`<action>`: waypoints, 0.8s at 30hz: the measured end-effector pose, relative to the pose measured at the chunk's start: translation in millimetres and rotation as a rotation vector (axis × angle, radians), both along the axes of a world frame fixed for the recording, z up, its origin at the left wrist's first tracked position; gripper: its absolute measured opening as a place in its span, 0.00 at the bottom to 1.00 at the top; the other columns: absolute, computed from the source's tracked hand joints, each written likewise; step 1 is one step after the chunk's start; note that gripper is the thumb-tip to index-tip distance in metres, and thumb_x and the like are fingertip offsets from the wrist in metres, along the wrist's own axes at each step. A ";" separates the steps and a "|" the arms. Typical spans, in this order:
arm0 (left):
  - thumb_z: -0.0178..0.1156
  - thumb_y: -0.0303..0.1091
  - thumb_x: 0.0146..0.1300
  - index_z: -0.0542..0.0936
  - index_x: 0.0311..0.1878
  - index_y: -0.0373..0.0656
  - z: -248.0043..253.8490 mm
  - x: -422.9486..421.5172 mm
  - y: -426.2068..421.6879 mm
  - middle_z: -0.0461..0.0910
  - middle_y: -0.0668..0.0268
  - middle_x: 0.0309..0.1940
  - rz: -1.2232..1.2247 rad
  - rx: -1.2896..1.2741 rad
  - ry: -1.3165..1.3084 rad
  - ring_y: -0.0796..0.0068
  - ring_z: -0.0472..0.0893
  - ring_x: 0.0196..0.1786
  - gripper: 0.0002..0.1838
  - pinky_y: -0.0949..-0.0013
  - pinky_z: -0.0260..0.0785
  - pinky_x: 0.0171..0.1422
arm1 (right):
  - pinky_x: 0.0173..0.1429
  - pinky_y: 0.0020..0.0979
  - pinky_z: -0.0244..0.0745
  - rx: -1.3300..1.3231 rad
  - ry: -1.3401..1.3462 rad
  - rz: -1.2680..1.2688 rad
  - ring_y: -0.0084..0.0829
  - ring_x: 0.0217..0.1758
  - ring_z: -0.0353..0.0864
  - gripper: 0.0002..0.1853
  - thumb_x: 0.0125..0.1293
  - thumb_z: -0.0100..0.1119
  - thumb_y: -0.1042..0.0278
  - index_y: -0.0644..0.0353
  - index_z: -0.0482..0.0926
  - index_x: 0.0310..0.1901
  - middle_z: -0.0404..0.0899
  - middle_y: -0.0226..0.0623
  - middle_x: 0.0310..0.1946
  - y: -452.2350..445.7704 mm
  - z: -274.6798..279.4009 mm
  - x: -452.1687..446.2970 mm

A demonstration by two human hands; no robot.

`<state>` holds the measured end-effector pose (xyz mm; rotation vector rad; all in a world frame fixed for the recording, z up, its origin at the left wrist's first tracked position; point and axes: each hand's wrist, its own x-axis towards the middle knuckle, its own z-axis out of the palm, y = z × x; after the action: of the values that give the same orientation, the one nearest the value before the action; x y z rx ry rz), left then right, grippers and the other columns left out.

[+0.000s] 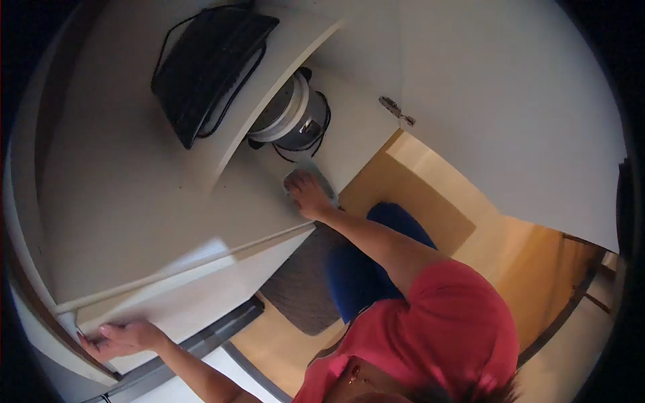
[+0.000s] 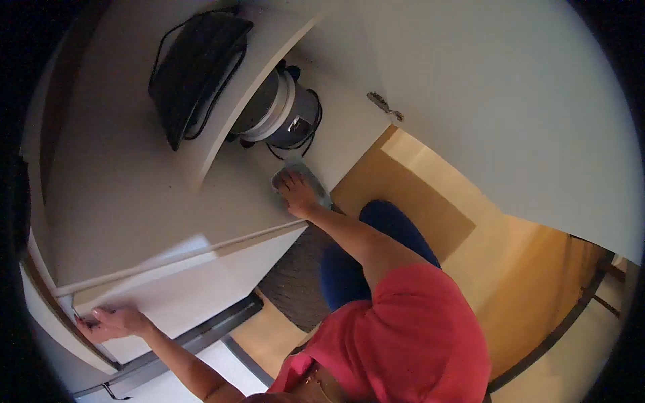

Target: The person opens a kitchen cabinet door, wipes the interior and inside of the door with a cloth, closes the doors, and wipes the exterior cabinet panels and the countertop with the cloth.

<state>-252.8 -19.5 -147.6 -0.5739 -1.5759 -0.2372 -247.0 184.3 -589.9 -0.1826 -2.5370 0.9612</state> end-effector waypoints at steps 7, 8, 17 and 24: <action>0.47 0.48 0.60 0.61 0.58 0.33 -0.8 11.0 21.4 0.61 0.49 0.55 0.117 0.110 -0.061 0.55 0.63 0.59 0.30 0.60 0.56 0.62 | 0.64 0.39 0.62 0.129 -0.467 0.206 0.36 0.62 0.66 0.23 0.58 0.48 0.57 0.44 0.69 0.58 0.68 0.34 0.59 71.7 -69.7 5.9; 0.47 0.49 0.60 0.61 0.58 0.33 0.4 9.6 19.3 0.61 0.49 0.55 0.121 0.103 -0.058 0.55 0.63 0.59 0.31 0.61 0.56 0.62 | 0.54 0.41 0.68 0.117 0.037 -0.046 0.37 0.52 0.74 0.23 0.52 0.54 0.58 0.47 0.74 0.53 0.77 0.34 0.47 98.9 -99.4 15.9; 0.49 0.50 0.60 0.62 0.56 0.30 -0.8 5.7 22.0 0.59 0.48 0.53 0.092 0.105 -0.024 0.55 0.62 0.58 0.31 0.58 0.55 0.63 | 0.51 0.43 0.69 0.228 -0.258 -0.556 0.43 0.50 0.70 0.22 0.56 0.50 0.63 0.61 0.67 0.53 0.71 0.45 0.48 175.5 -77.8 5.4; 0.50 0.47 0.59 0.62 0.55 0.30 2.5 4.3 14.3 0.60 0.48 0.53 0.012 0.123 -0.052 0.55 0.62 0.58 0.30 0.58 0.55 0.62 | 0.56 0.43 0.62 0.145 -0.285 0.128 0.37 0.59 0.66 0.20 0.59 0.51 0.58 0.51 0.70 0.54 0.69 0.34 0.55 86.0 -66.9 36.2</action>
<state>-248.5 -5.3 -145.1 -0.4653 -1.6021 -0.3396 -210.7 270.3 -656.8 -0.1234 -2.8989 0.8438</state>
